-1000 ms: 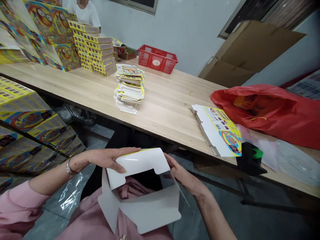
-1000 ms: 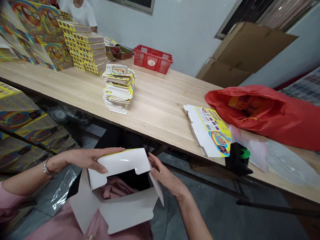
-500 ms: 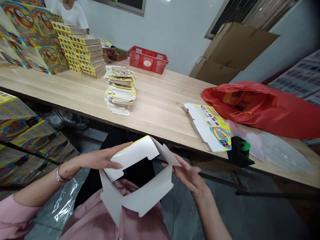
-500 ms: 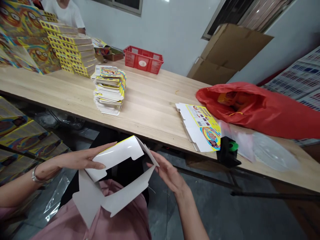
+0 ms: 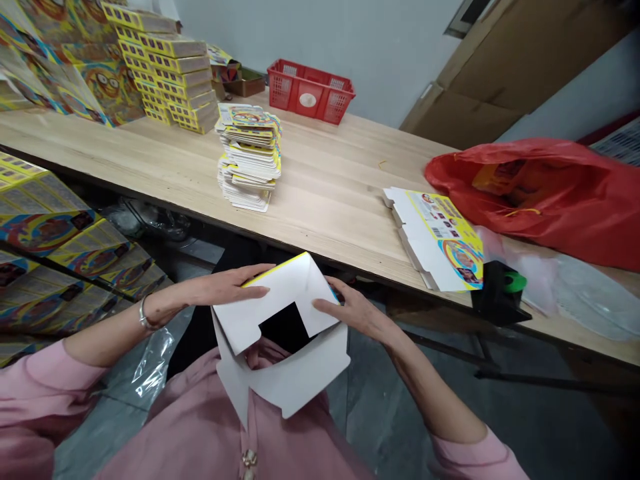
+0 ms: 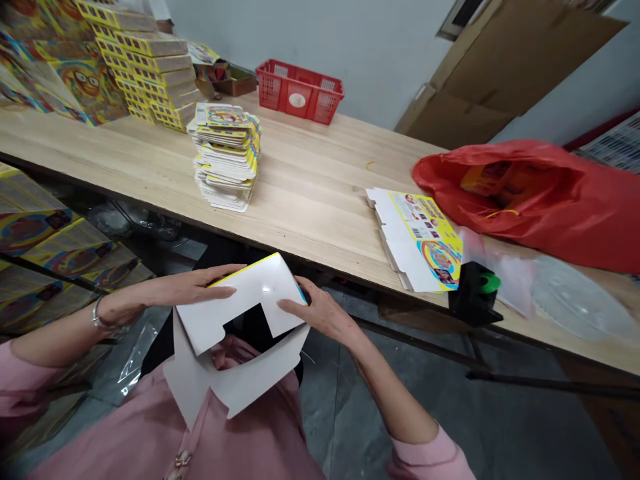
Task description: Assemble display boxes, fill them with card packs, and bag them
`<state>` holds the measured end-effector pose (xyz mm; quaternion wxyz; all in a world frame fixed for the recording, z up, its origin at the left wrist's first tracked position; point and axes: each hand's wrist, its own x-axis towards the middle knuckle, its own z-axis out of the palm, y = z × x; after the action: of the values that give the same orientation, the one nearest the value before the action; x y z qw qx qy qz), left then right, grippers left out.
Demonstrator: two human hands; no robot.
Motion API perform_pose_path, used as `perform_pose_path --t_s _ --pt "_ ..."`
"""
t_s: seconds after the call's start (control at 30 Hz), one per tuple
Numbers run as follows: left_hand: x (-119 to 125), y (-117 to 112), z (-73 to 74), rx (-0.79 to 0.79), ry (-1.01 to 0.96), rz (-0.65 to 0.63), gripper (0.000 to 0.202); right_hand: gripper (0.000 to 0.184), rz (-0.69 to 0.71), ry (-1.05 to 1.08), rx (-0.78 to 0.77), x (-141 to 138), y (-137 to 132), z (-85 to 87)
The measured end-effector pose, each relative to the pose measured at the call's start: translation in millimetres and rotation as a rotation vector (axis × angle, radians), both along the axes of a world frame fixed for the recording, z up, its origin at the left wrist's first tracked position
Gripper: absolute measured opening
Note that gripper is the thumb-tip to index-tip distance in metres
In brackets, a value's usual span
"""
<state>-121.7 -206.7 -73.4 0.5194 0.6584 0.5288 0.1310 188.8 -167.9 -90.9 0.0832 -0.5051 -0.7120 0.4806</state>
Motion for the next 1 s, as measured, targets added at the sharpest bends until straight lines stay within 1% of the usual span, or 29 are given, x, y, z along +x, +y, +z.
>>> perform_pose_path --t_s 0.13,0.2,0.3,0.37,0.43,0.5,0.57,0.6,0.67,0.73,0.77,0.83,0.9,0.93,1.0 --pt "3.0 8.8 -4.5 -0.003 0.038 -0.011 0.071 0.069 0.053 -0.121 0.05 -4.9 -1.4 2.4" --pt "2.0 10.2 -7.0 -0.028 0.004 -0.016 0.07 0.069 0.07 -0.192 0.084 -4.7 -0.4 4.6" --pt "-0.6 9.7 -9.4 -0.077 -0.06 -0.008 0.071 0.069 0.15 -0.24 0.103 -4.1 3.3 11.5" --pt "-1.3 9.8 -9.7 -0.109 -0.076 -0.002 0.072 0.066 0.202 -0.258 0.101 -6.1 5.9 16.8" --pt "-0.6 10.9 -9.2 -0.124 -0.087 0.01 0.073 0.062 0.226 -0.292 0.123 -10.6 7.6 20.9" --pt "0.0 11.3 -9.0 -0.122 -0.113 0.037 0.075 0.057 0.236 -0.316 0.165 -15.9 7.8 22.9" --pt "-2.0 7.3 -10.9 -0.083 -0.163 0.12 0.072 0.051 0.238 -0.313 0.209 -19.2 6.7 23.1" --pt "-4.6 2.5 -13.3 -0.043 -0.208 0.188 0.069 0.049 0.235 -0.305 0.222 -19.5 5.6 22.6" --pt "-11.8 -14.7 -22.0 0.073 -0.342 0.378 0.065 0.049 0.224 -0.28 0.218 -17.4 2.6 20.3" --pt "-18.4 -40.8 -34.6 0.183 -0.515 0.582 0.07 0.052 0.2 -0.259 0.195 -13.6 -1.5 16.1" --pt "-19.9 -55.7 -41.1 0.203 -0.597 0.66 0.077 0.053 0.179 -0.25 0.187 -12.1 -3.8 13.3" --pt "-17.3 -83.9 -52.0 0.161 -0.712 0.742 0.091 0.055 0.137 -0.239 0.189 -11.7 -9.2 6.6" --pt "-8.2 -103.1 -58.2 0.078 -0.742 0.774 0.098 0.055 0.109 -0.238 0.215 -15.7 -15.1 0.0" --pt "-2.6 -108.0 -59.5 0.057 -0.729 0.79 0.099 0.054 0.104 -0.245 0.23 -19.0 -18.3 -2.9" --pt "7.0 -109.4 -59.7 0.071 -0.672 0.837 0.103 0.051 0.087 -0.273 0.261 -27.0 -24.4 -8.1"
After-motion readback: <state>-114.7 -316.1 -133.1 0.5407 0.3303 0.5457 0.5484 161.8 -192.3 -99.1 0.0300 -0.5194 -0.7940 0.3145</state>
